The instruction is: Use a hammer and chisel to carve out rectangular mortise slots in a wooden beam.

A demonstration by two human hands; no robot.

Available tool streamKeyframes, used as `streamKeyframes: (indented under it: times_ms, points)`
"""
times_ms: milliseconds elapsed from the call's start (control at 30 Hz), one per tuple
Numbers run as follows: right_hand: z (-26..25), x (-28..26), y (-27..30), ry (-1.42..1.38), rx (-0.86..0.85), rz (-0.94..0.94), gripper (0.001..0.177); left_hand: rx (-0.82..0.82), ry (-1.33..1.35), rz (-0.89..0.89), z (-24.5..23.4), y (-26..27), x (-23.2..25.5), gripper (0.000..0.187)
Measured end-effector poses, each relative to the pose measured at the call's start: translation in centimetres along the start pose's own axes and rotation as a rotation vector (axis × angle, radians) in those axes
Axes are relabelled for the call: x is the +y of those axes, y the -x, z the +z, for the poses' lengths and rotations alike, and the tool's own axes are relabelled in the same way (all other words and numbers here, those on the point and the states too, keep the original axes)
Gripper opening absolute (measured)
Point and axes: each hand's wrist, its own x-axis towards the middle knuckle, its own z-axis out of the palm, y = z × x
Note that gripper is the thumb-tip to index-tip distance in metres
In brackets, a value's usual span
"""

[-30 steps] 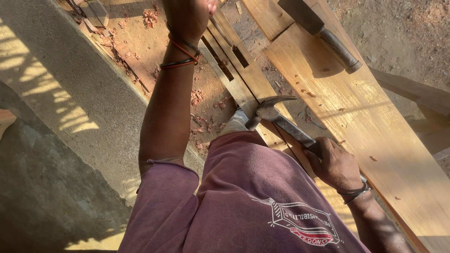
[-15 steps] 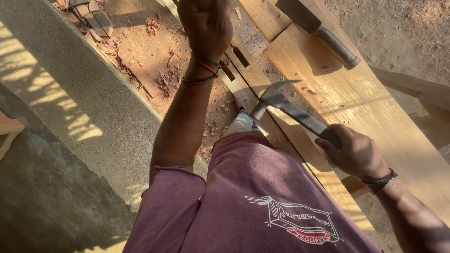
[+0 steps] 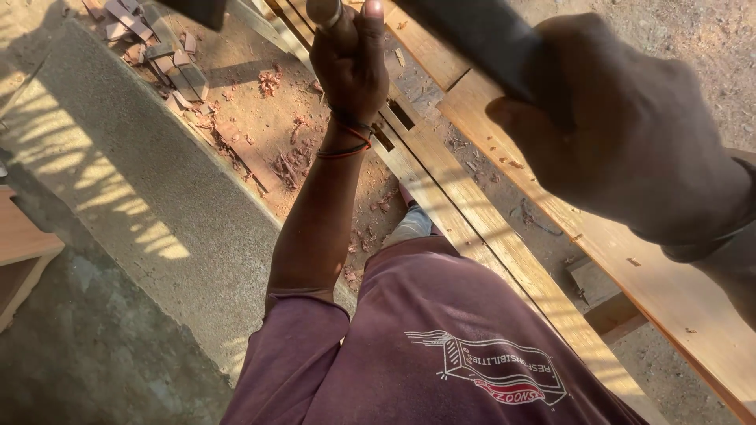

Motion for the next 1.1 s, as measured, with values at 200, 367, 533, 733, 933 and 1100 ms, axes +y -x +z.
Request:
streamKeyframes:
  times_ms: [200,367,533,733,933,1100]
  points:
    - [1.6,0.0,-0.7,0.066,-0.224,0.106,0.039,-0.077,0.063,0.289,-0.4,0.4,-2.4,0.022]
    - [1.0,0.8,0.5,0.005,-0.097,0.034,0.038,-0.056,0.075,0.122,-0.2,0.9,-1.5,0.025]
    - [1.1,0.6,1.5,-0.046,0.168,-0.115,0.038,-0.050,0.000,0.094,0.2,1.4,-0.1,0.034]
    - [4.8,1.2,1.8,-0.045,-0.003,0.060,0.037,-0.055,-0.055,0.220,-0.7,2.4,-4.4,0.029]
    - [4.2,1.4,2.7,-0.035,-0.156,0.148,0.035,-0.132,-0.094,0.319,-0.8,2.0,-2.8,0.018]
    - [1.0,-0.2,2.1,-0.072,0.214,-0.090,0.046,-0.085,0.002,0.159,-0.5,2.1,-1.7,0.007]
